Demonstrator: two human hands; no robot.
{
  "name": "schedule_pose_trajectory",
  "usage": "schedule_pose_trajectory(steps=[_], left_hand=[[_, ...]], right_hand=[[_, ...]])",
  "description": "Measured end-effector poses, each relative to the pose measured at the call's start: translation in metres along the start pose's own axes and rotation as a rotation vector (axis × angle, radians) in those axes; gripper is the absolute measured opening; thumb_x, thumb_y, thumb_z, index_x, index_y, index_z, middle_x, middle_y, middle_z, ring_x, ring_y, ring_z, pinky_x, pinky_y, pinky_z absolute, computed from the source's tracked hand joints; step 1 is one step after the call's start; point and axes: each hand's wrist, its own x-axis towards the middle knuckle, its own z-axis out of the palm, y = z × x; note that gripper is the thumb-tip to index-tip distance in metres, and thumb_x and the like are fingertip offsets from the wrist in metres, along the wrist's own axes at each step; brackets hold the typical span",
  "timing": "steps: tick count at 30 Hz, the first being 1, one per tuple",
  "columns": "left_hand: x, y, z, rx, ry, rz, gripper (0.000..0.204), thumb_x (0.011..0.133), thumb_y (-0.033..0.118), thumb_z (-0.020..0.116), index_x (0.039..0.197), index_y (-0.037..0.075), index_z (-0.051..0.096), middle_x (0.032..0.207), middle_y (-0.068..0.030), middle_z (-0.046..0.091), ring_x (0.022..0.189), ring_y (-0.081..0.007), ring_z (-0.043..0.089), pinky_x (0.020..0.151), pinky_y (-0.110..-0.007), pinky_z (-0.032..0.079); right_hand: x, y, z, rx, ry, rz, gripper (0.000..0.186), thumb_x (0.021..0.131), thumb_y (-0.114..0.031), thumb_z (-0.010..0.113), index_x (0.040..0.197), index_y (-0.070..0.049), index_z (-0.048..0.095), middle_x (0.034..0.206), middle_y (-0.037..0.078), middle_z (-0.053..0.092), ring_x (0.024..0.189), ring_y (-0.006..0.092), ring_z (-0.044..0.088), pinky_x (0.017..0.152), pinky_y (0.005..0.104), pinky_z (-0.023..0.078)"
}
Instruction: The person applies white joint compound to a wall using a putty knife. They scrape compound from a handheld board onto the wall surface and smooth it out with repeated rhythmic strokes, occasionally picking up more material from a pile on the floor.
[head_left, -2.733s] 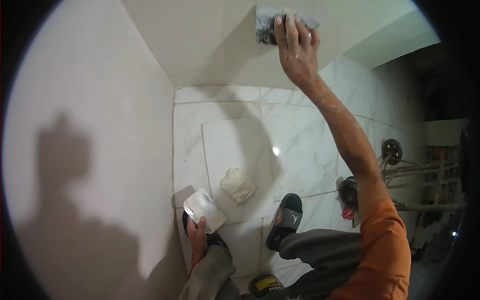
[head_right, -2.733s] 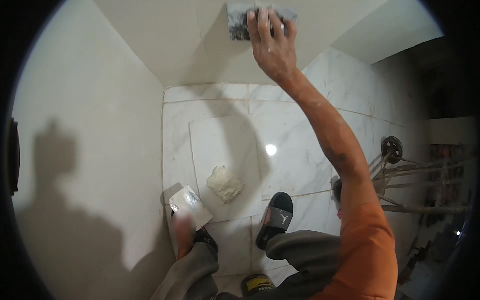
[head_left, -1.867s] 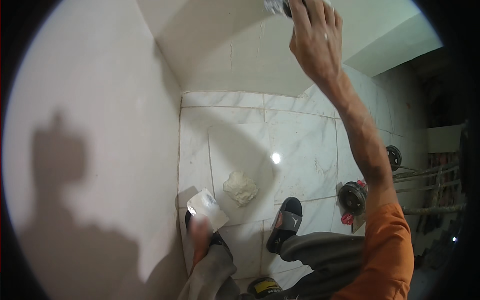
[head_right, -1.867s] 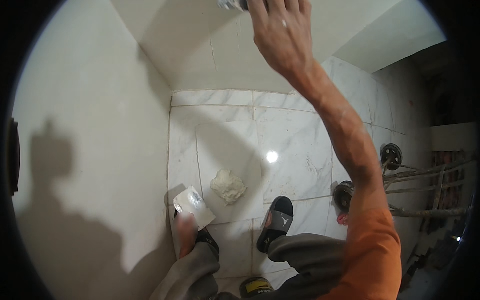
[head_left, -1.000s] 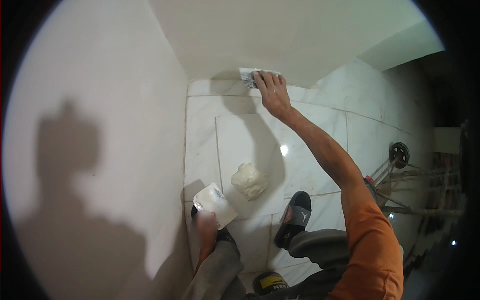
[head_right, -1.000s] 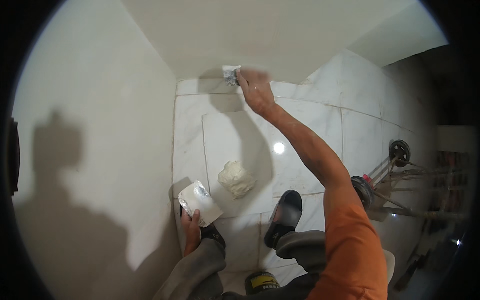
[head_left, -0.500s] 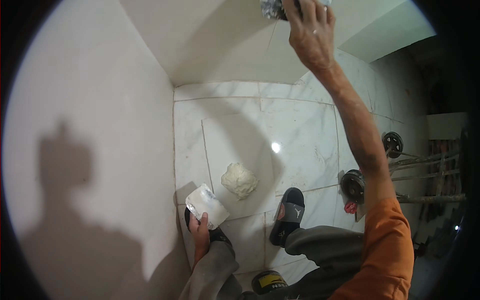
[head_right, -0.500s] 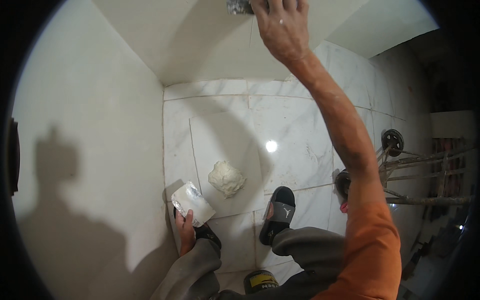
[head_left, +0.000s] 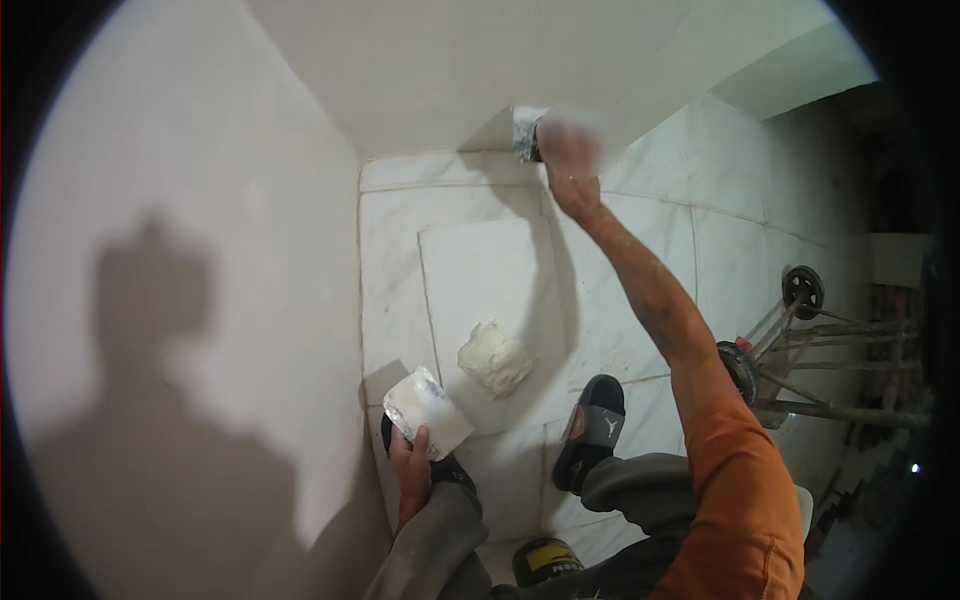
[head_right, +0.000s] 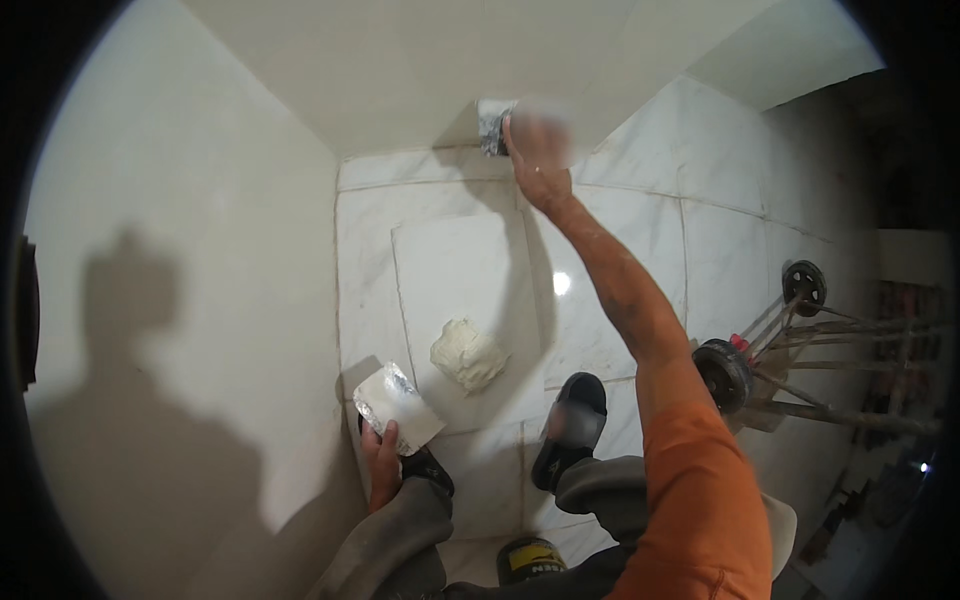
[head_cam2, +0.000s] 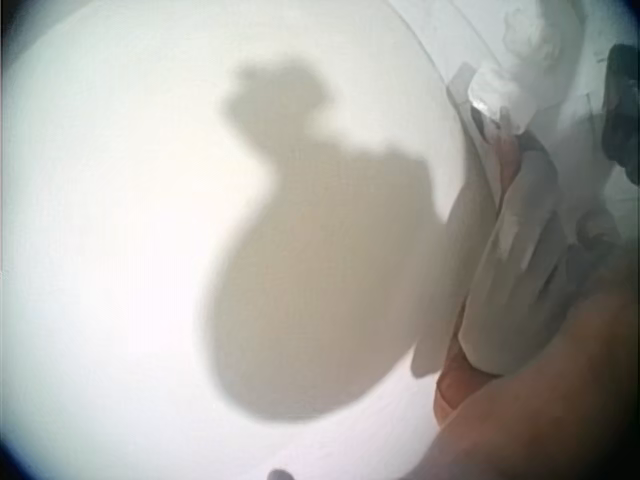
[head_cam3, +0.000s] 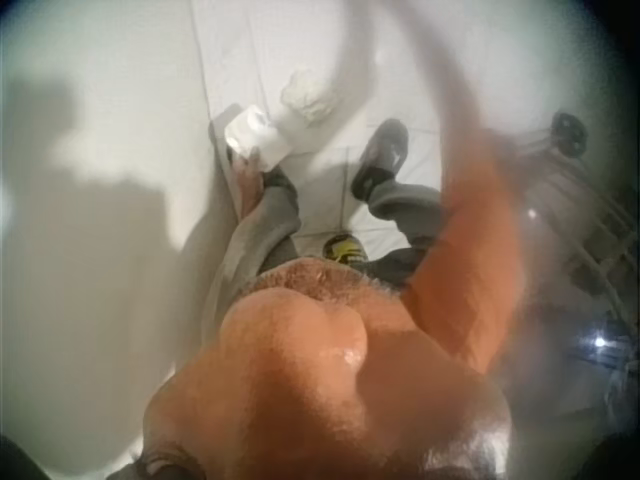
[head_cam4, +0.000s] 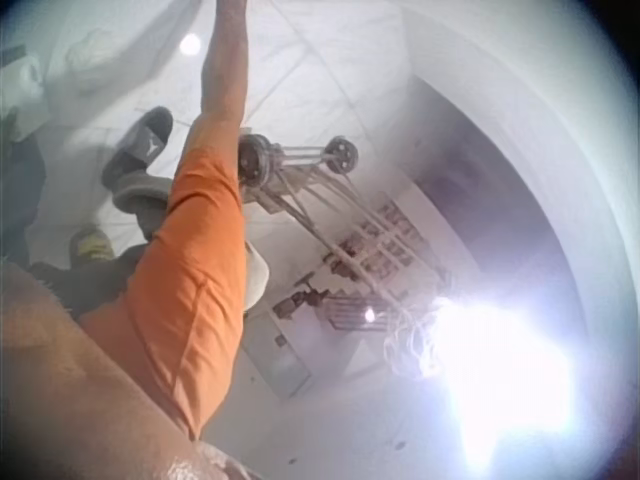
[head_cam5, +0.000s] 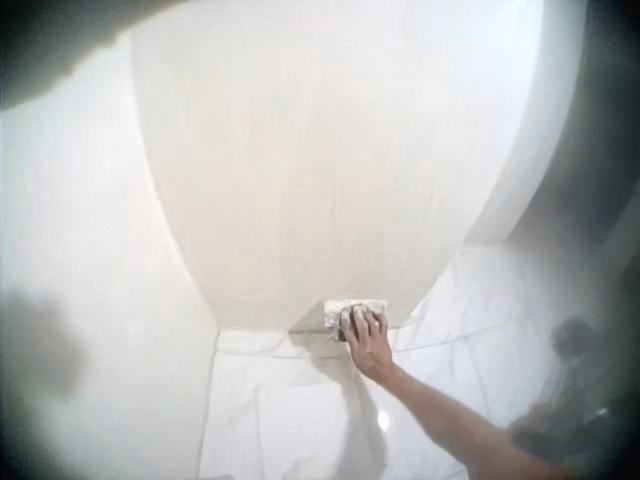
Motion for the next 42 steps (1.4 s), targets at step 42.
schedule_pose_trajectory(steps=[42], left_hand=[[0.006, -0.011, -0.003, -0.029, 0.010, 0.082, 0.044, 0.095, 0.008, 0.054, 0.135, -0.006, 0.046, 0.123, -0.0136, 0.060, 0.109, -0.0199, 0.057, 0.097, -0.032, 0.043]], right_hand=[[0.052, 0.001, -0.087, 0.386, 0.121, 0.129, 0.057, 0.075, 0.010, 0.057, 0.131, 0.001, 0.053, 0.123, 0.018, 0.057, 0.110, 0.0332, 0.055, 0.090, 0.0467, 0.043]])
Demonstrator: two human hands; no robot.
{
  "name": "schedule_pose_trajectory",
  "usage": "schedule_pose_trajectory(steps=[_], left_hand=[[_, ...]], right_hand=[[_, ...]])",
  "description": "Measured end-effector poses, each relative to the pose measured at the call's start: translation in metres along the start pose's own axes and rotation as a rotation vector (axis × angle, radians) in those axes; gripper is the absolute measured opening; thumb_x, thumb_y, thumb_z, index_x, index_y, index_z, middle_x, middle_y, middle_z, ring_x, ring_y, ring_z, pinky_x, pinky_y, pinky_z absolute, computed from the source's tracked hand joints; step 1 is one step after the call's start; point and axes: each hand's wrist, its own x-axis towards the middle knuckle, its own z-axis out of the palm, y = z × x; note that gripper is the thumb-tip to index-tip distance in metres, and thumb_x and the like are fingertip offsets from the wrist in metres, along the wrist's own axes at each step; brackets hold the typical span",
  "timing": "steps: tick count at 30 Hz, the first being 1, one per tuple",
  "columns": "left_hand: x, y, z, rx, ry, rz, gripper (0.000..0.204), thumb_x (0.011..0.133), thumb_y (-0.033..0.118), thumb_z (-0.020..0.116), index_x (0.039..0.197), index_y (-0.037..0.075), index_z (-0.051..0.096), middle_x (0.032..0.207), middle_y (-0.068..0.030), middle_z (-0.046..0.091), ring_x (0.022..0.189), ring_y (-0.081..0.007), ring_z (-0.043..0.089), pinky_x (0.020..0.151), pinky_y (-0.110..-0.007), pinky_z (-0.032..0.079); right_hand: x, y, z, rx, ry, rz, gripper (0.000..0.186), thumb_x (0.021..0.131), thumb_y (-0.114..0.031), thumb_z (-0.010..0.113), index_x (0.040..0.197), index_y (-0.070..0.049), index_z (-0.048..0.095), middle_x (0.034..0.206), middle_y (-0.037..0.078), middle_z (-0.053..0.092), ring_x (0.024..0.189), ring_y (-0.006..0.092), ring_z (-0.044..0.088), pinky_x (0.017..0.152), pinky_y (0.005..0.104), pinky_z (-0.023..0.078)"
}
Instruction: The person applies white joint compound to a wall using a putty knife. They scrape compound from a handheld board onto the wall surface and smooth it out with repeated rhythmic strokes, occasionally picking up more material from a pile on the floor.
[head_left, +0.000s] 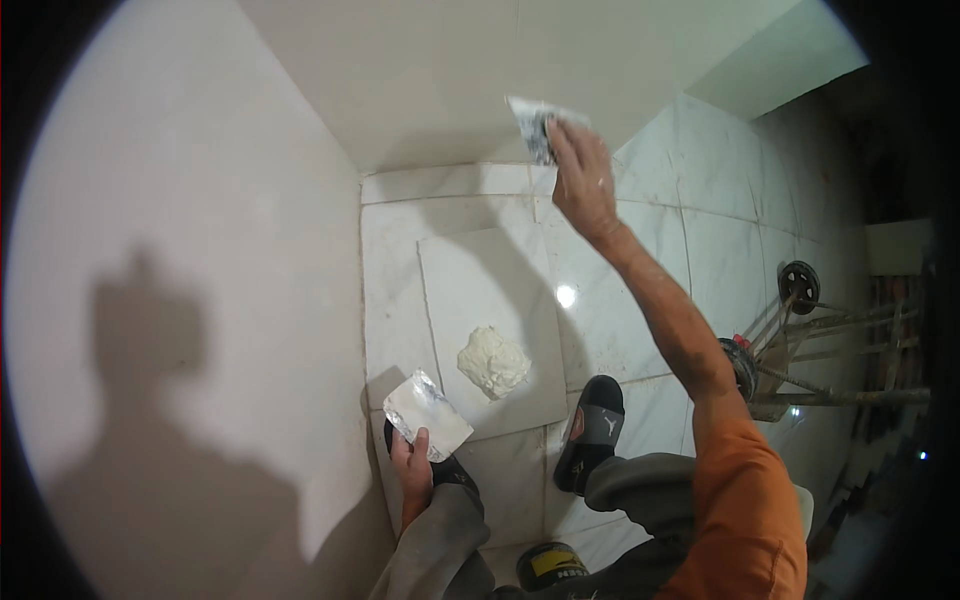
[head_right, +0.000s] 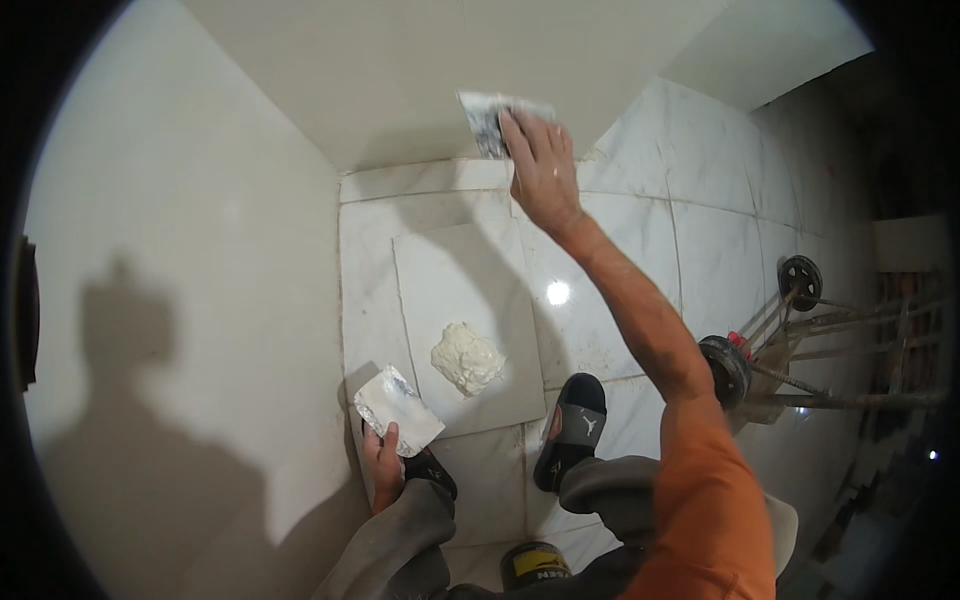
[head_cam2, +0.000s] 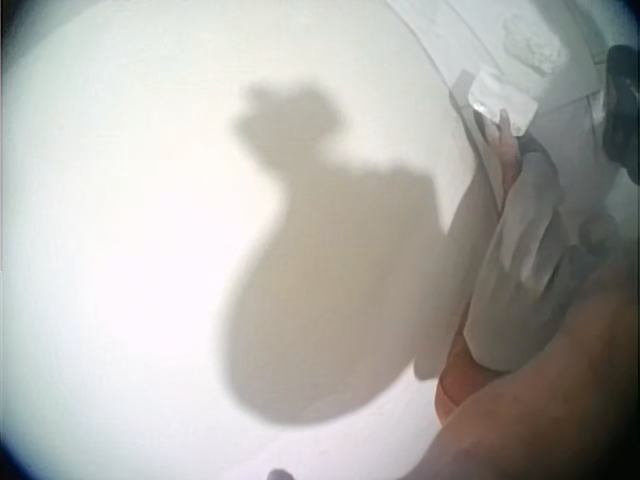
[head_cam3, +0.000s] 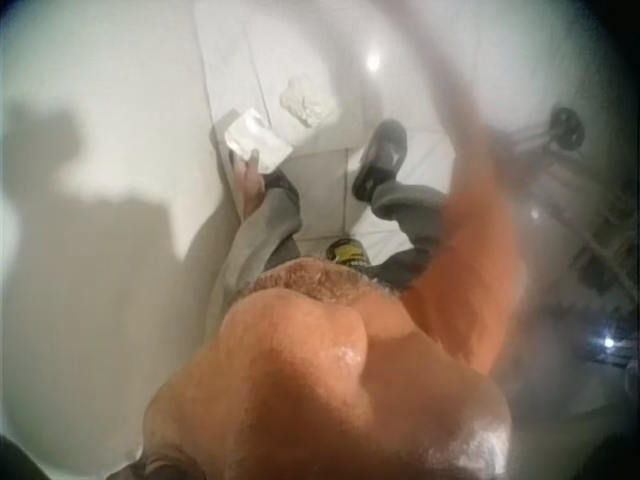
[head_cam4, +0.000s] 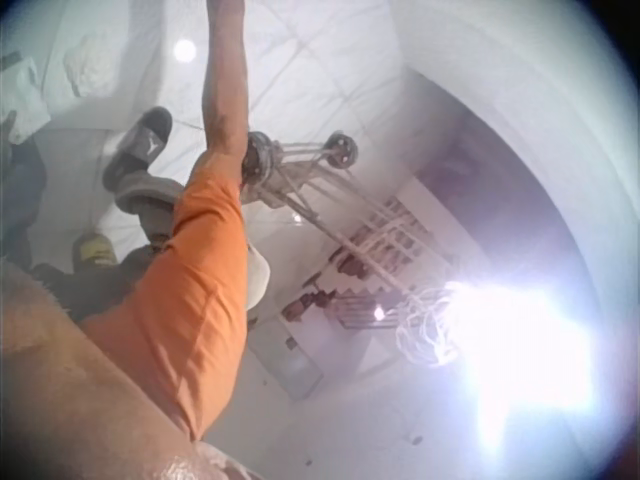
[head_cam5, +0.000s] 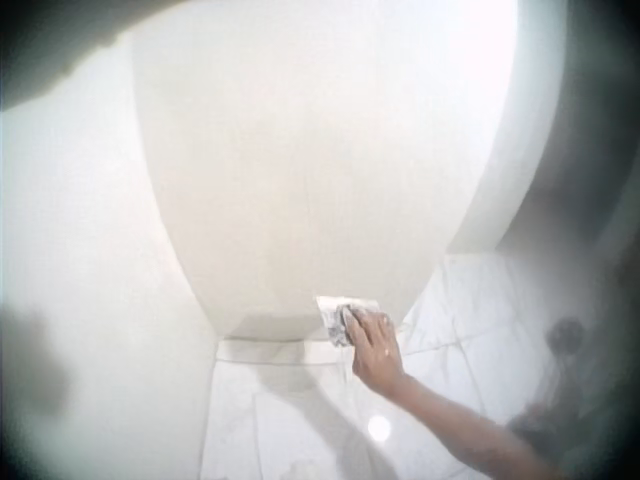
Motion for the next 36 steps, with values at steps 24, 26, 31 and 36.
schedule_pose_trajectory(steps=[24, 26, 31, 36], left_hand=[[-0.002, -0.004, -0.006, -0.001, -0.022, -0.083, 0.039, 0.097, 0.011, 0.057, 0.132, -0.004, 0.048, 0.120, -0.0097, 0.061, 0.107, -0.0152, 0.057, 0.095, -0.029, 0.043], [-0.002, -0.004, -0.007, 0.001, -0.023, -0.084, 0.039, 0.097, 0.012, 0.057, 0.132, -0.004, 0.049, 0.120, -0.0098, 0.061, 0.107, -0.0152, 0.057, 0.095, -0.029, 0.044], [-0.002, -0.001, -0.001, -0.006, -0.040, -0.049, 0.038, 0.097, 0.011, 0.056, 0.132, -0.004, 0.049, 0.120, -0.0102, 0.061, 0.107, -0.0152, 0.056, 0.095, -0.030, 0.044], [-0.001, 0.002, 0.002, -0.013, -0.002, -0.030, 0.041, 0.096, 0.009, 0.055, 0.134, -0.004, 0.047, 0.122, -0.0105, 0.060, 0.108, -0.0165, 0.056, 0.096, -0.031, 0.043]], right_hand=[[-0.026, -0.002, 0.089, -0.291, -0.171, -0.096, 0.056, 0.085, -0.006, 0.058, 0.140, -0.004, 0.048, 0.134, 0.026, 0.046, 0.122, 0.0382, 0.047, 0.100, 0.0562, 0.036], [-0.040, -0.005, 0.096, -0.278, -0.178, -0.087, 0.054, 0.086, -0.005, 0.056, 0.139, -0.003, 0.048, 0.133, 0.026, 0.047, 0.121, 0.0380, 0.047, 0.100, 0.0559, 0.036], [-0.057, -0.023, 0.093, -0.075, -0.283, 0.139, 0.050, 0.085, -0.002, 0.058, 0.135, -0.001, 0.051, 0.123, 0.021, 0.053, 0.116, 0.0373, 0.051, 0.097, 0.0492, 0.040], [-0.032, -0.061, 0.050, 0.569, -0.432, 0.861, 0.037, 0.093, 0.000, 0.048, 0.130, 0.003, 0.053, 0.118, 0.019, 0.057, 0.107, 0.0337, 0.057, 0.096, 0.0385, 0.045]])
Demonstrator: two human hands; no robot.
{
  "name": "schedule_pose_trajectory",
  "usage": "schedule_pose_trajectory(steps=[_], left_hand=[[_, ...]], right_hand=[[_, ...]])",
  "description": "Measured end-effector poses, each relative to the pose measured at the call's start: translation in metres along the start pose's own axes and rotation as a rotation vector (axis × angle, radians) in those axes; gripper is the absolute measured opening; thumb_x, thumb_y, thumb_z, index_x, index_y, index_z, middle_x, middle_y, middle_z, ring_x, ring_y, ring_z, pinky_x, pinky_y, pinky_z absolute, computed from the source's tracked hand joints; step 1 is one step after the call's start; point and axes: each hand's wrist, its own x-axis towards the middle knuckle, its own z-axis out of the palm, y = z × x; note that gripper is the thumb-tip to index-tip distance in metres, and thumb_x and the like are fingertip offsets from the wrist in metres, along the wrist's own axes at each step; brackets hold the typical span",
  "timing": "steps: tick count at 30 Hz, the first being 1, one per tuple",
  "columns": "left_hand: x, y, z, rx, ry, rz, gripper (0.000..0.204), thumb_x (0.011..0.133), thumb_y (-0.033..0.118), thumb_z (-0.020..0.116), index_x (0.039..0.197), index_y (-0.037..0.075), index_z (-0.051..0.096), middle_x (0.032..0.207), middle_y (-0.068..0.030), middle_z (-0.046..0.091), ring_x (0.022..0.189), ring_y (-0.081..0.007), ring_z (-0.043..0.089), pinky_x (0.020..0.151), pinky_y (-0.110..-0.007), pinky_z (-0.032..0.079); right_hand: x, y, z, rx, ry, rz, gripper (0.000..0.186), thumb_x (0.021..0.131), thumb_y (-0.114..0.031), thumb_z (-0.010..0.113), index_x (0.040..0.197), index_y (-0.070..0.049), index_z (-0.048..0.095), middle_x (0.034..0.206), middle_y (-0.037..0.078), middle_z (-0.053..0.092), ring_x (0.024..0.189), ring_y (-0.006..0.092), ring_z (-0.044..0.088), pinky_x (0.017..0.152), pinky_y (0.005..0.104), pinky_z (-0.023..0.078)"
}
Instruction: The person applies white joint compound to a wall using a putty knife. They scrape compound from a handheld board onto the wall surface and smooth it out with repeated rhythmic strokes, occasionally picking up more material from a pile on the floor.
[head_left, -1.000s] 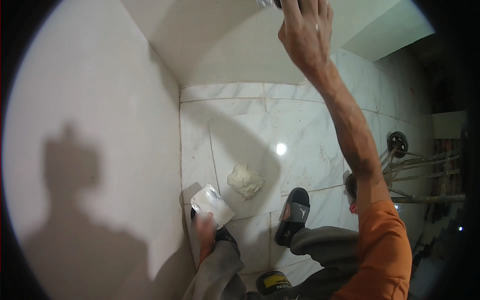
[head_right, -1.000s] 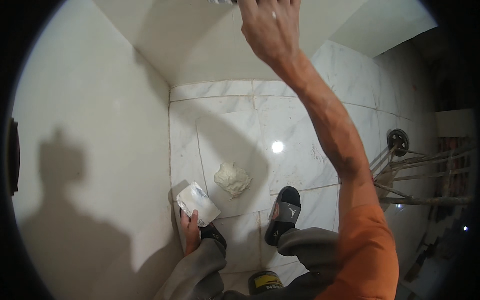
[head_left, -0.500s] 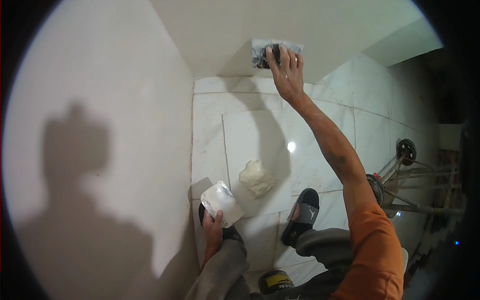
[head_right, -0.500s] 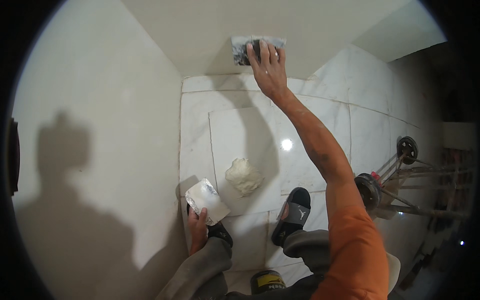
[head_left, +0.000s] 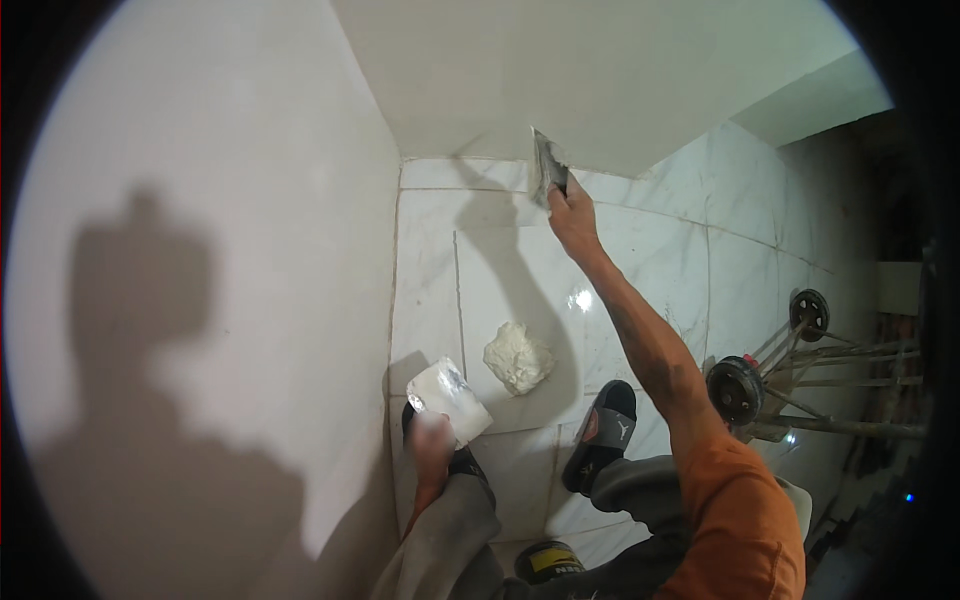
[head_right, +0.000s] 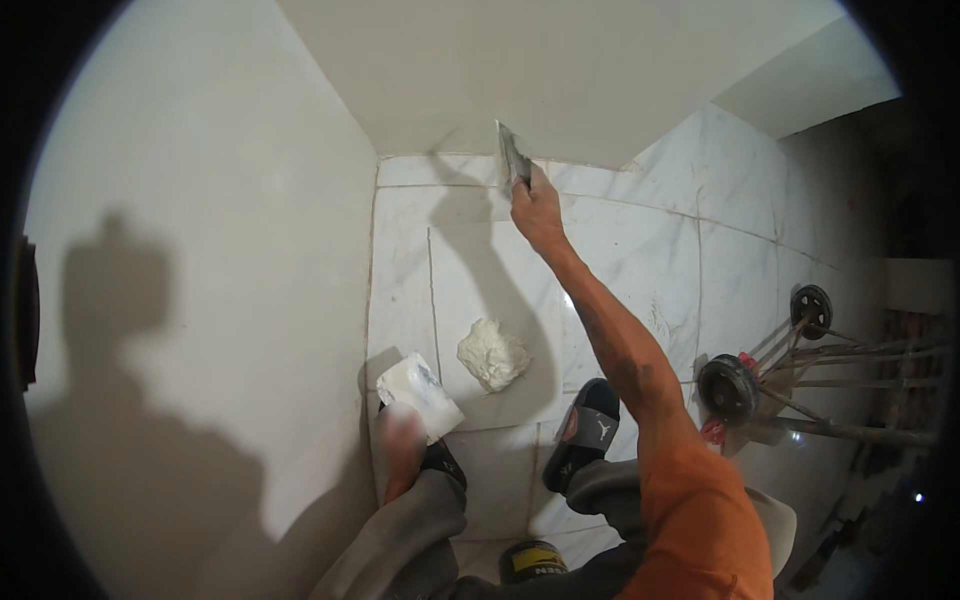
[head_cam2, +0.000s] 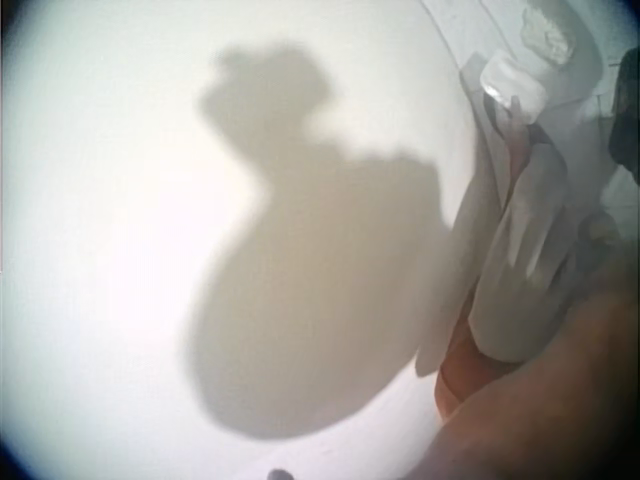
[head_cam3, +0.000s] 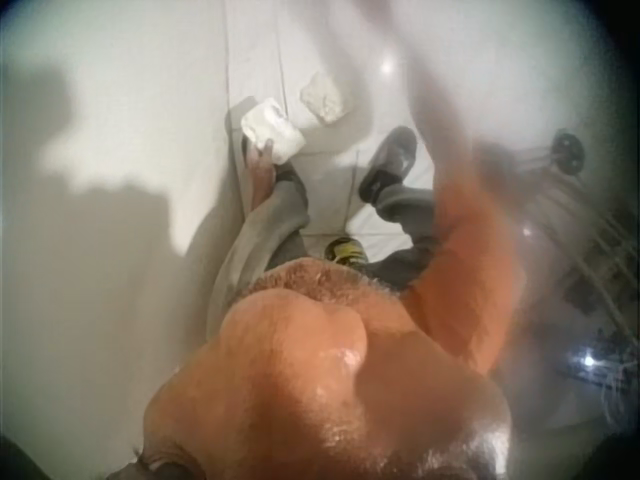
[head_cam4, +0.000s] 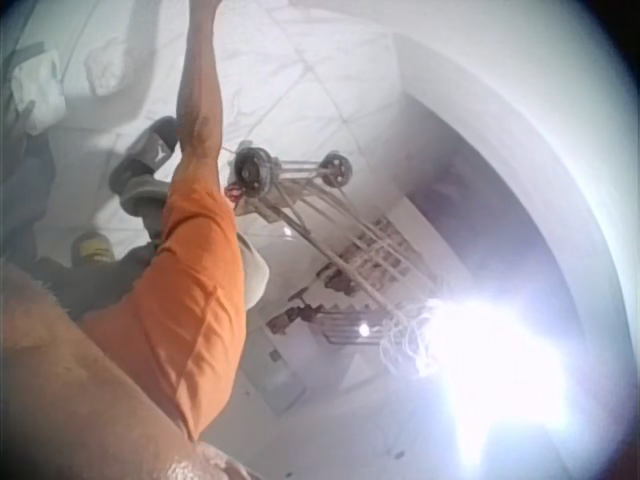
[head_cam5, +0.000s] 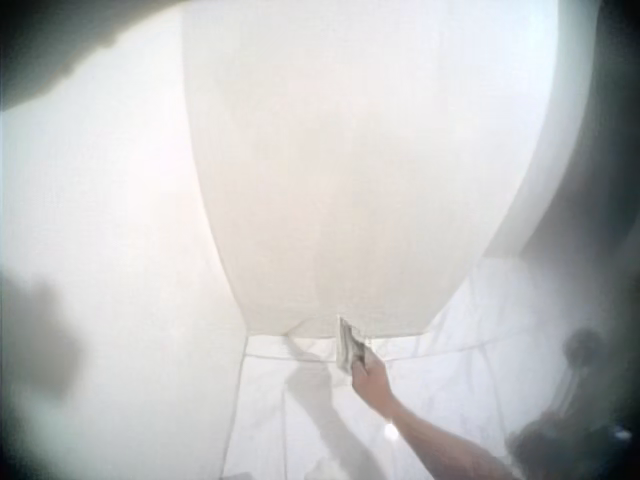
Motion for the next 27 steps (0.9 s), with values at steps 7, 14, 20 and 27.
schedule_pose_trajectory(steps=[7, 14, 20, 27], left_hand=[[0.002, -0.010, -0.005, -0.048, -0.039, 0.058, 0.042, 0.096, 0.009, 0.055, 0.134, -0.005, 0.047, 0.121, -0.0106, 0.060, 0.108, -0.0172, 0.056, 0.096, -0.030, 0.043], [0.001, -0.006, -0.004, 0.073, -0.029, 0.078, 0.039, 0.095, 0.009, 0.054, 0.132, -0.006, 0.049, 0.120, -0.0113, 0.061, 0.107, -0.0181, 0.056, 0.097, -0.032, 0.042], [0.006, -0.016, -0.006, 0.048, -0.025, 0.117, 0.039, 0.095, 0.011, 0.055, 0.131, -0.005, 0.050, 0.119, -0.0117, 0.061, 0.107, -0.0188, 0.056, 0.096, -0.033, 0.043], [0.008, -0.026, -0.011, 0.042, 0.001, 0.091, 0.037, 0.094, 0.010, 0.059, 0.127, -0.004, 0.051, 0.114, -0.0106, 0.063, 0.102, -0.0180, 0.059, 0.092, -0.032, 0.046]], right_hand=[[-0.024, -0.021, 0.000, 1.436, -0.073, 0.519, 0.034, 0.098, -0.007, 0.048, 0.130, 0.002, 0.046, 0.127, 0.013, 0.055, 0.118, 0.0279, 0.055, 0.107, 0.0428, 0.042], [-0.025, -0.045, 0.026, 1.700, -0.146, 0.590, 0.042, 0.094, -0.002, 0.048, 0.136, 0.001, 0.042, 0.132, 0.013, 0.052, 0.123, 0.0299, 0.052, 0.110, 0.0464, 0.040], [-0.017, -0.126, -0.031, 1.016, -0.123, 0.255, 0.034, 0.094, -0.001, 0.048, 0.128, 0.002, 0.052, 0.123, 0.013, 0.058, 0.116, 0.0292, 0.056, 0.101, 0.0430, 0.045], [0.037, -0.243, -0.102, -0.564, 0.509, -1.051, 0.036, 0.085, -0.003, 0.056, 0.121, -0.001, 0.058, 0.108, 0.016, 0.059, 0.098, 0.0287, 0.056, 0.082, 0.0408, 0.044]])
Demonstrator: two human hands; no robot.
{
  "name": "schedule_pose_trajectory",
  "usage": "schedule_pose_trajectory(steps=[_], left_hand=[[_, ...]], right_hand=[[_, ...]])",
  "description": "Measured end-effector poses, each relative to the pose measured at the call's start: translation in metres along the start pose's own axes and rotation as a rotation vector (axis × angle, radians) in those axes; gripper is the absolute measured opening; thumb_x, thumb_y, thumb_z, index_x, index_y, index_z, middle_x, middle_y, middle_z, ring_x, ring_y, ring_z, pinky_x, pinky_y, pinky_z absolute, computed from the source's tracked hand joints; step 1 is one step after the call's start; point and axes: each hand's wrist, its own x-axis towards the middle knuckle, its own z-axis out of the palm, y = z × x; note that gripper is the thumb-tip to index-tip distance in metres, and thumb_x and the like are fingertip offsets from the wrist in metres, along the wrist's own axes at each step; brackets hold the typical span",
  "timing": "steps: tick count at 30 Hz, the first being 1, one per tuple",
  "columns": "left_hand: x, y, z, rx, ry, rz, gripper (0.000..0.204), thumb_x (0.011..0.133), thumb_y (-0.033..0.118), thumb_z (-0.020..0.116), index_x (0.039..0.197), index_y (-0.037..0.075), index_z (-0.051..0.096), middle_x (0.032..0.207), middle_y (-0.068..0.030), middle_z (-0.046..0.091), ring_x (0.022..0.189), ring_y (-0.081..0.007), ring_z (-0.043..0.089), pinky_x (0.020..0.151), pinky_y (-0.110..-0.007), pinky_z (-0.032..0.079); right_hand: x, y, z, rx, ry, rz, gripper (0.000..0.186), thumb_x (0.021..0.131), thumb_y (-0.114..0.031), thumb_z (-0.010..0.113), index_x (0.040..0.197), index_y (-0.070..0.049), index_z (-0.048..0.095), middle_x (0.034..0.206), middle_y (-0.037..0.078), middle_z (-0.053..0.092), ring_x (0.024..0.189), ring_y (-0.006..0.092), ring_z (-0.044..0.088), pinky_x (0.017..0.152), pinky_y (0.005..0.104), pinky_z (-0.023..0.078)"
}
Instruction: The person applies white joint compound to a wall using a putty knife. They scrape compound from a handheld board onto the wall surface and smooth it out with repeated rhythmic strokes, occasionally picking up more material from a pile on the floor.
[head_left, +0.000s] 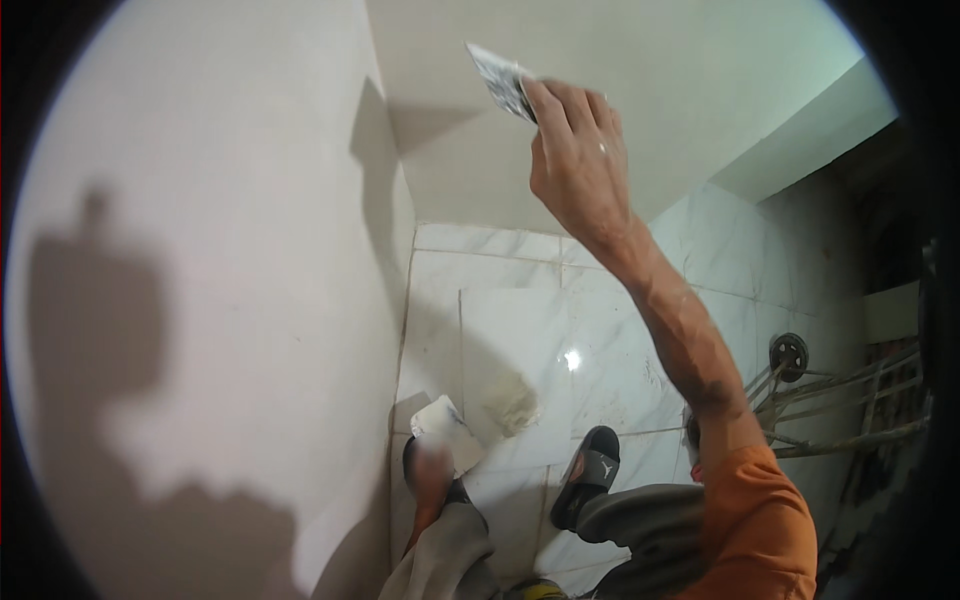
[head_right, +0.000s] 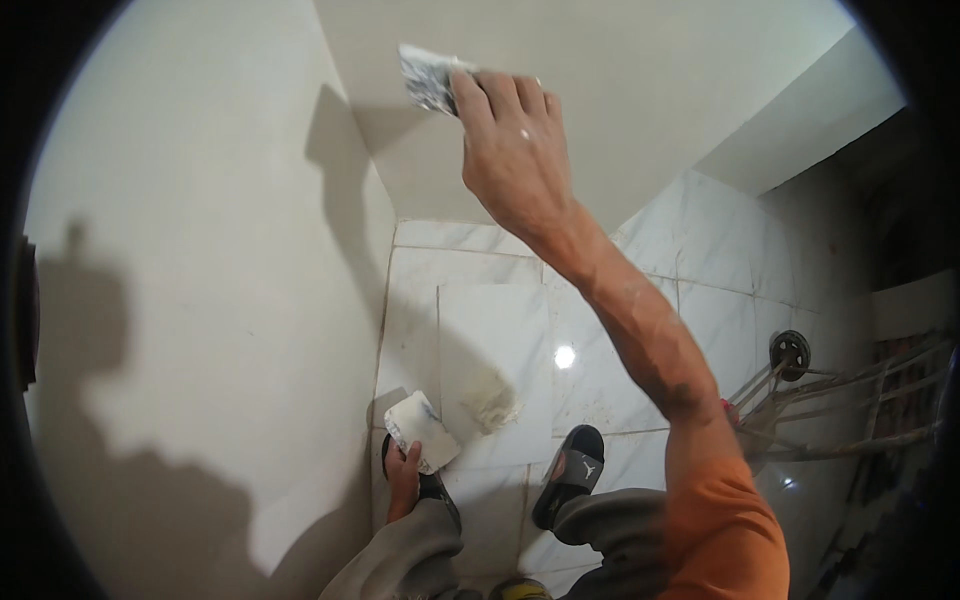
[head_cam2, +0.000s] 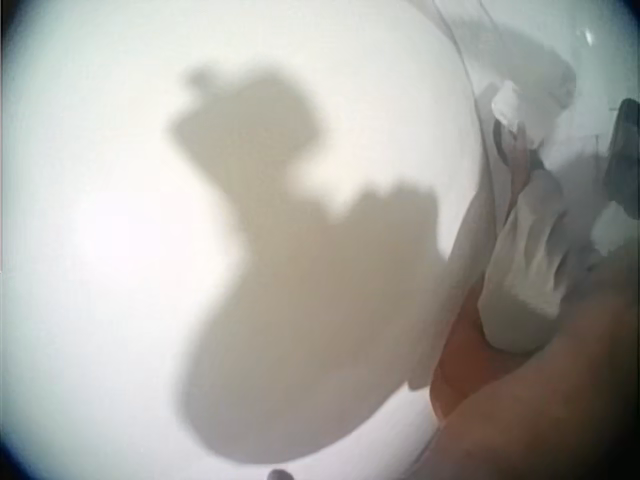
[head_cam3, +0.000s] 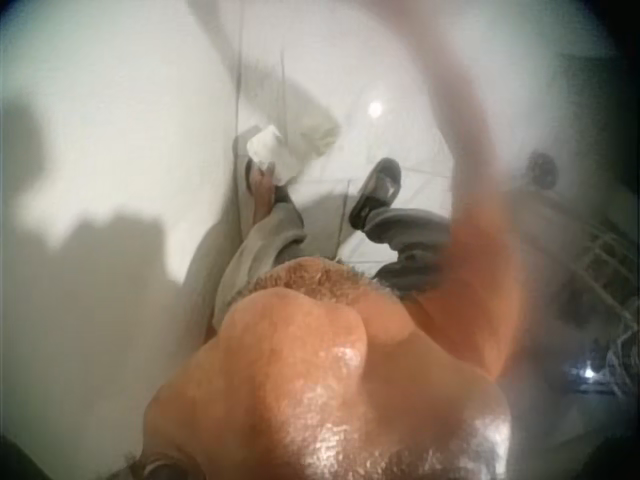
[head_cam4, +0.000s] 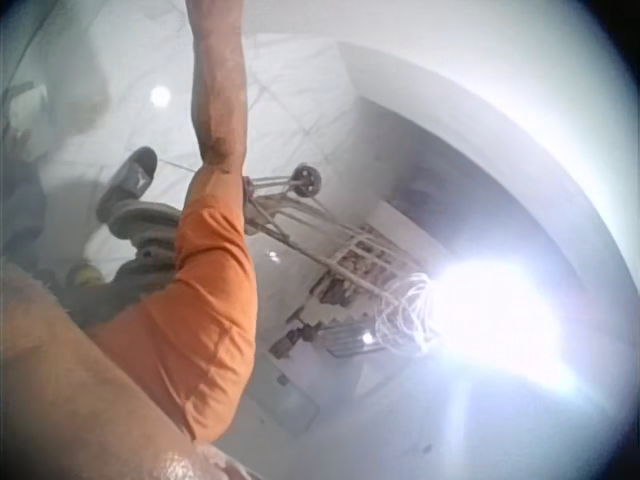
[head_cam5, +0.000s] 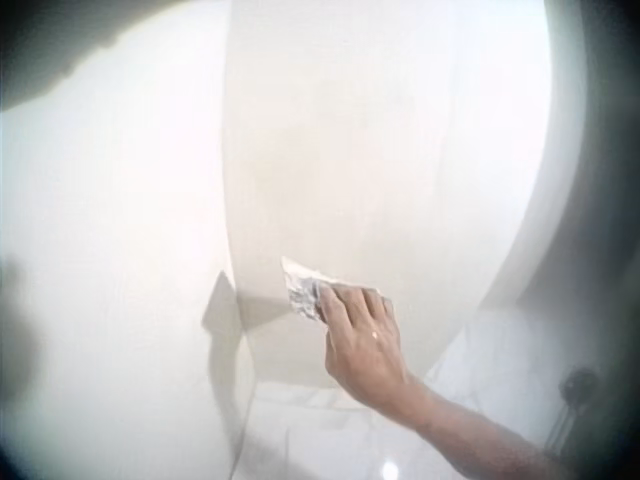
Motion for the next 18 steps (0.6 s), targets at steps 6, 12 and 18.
schedule_pose_trajectory(steps=[6, 12, 18], left_hand=[[0.000, -0.003, -0.002, 0.091, -0.002, 0.036, 0.038, 0.094, 0.010, 0.059, 0.128, -0.005, 0.052, 0.115, -0.0111, 0.063, 0.104, -0.0178, 0.059, 0.093, -0.031, 0.045], [0.000, -0.003, -0.002, 0.085, 0.020, 0.010, 0.036, 0.094, 0.011, 0.059, 0.127, -0.005, 0.052, 0.116, -0.0112, 0.063, 0.106, -0.0176, 0.058, 0.095, -0.030, 0.044], [-0.002, 0.001, -0.001, 0.052, 0.016, -0.052, 0.034, 0.095, 0.010, 0.059, 0.125, -0.004, 0.053, 0.113, -0.0101, 0.064, 0.103, -0.0158, 0.059, 0.093, -0.030, 0.045]], right_hand=[[0.061, -0.005, 0.014, -0.237, -0.047, -0.107, 0.041, 0.087, -0.006, 0.055, 0.125, 0.007, 0.053, 0.117, 0.023, 0.053, 0.108, 0.0351, 0.053, 0.089, 0.0522, 0.042], [0.044, 0.002, 0.068, -0.437, 0.027, -0.099, 0.042, 0.092, -0.008, 0.050, 0.129, 0.013, 0.049, 0.124, 0.030, 0.049, 0.114, 0.0400, 0.051, 0.095, 0.0580, 0.040], [-0.041, 0.021, 0.132, -0.466, 0.023, -0.236, 0.046, 0.086, -0.013, 0.057, 0.129, 0.004, 0.057, 0.120, 0.021, 0.054, 0.115, 0.0343, 0.049, 0.086, 0.0582, 0.042]])
